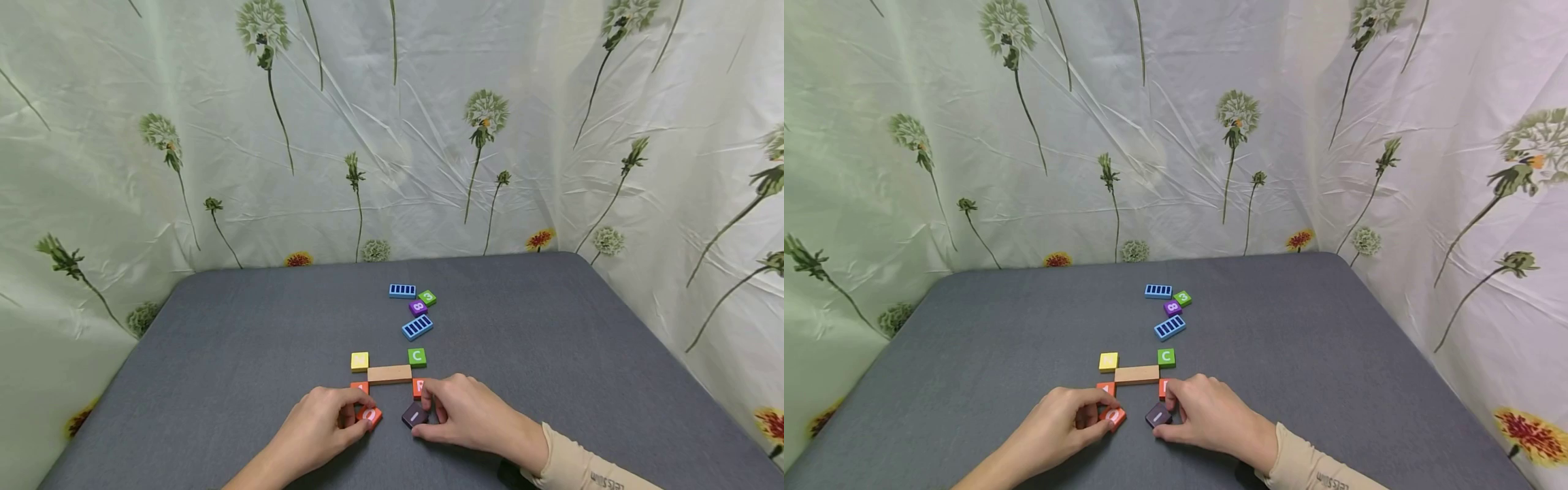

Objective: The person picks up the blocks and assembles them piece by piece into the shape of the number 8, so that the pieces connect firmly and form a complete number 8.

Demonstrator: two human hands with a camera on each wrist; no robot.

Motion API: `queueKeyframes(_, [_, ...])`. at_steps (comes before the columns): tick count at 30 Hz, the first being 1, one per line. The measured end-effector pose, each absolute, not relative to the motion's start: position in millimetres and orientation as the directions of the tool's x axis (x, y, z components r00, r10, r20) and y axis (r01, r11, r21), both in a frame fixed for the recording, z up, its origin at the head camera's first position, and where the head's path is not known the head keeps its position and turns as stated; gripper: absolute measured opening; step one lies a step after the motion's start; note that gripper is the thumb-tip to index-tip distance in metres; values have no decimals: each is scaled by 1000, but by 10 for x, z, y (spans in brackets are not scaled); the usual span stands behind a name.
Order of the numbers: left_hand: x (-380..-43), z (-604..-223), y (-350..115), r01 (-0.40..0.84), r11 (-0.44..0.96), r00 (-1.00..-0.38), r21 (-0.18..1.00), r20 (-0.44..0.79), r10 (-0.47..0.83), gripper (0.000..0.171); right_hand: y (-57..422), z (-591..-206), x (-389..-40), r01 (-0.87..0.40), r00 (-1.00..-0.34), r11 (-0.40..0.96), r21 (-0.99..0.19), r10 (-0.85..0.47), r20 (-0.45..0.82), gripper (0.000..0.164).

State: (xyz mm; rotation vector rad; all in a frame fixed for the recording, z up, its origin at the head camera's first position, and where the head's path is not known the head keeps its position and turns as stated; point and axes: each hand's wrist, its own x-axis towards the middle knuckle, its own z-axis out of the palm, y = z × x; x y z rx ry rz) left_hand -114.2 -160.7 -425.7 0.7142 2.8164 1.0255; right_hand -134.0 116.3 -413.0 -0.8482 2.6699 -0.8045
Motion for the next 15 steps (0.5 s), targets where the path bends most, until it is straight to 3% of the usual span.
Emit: queueKeyframes(15, [-1137,-4268,-1610,409,672,-891,617,112,439,14,1154,-4152,-1356,-461,-823,686,-564,-568,-18,30])
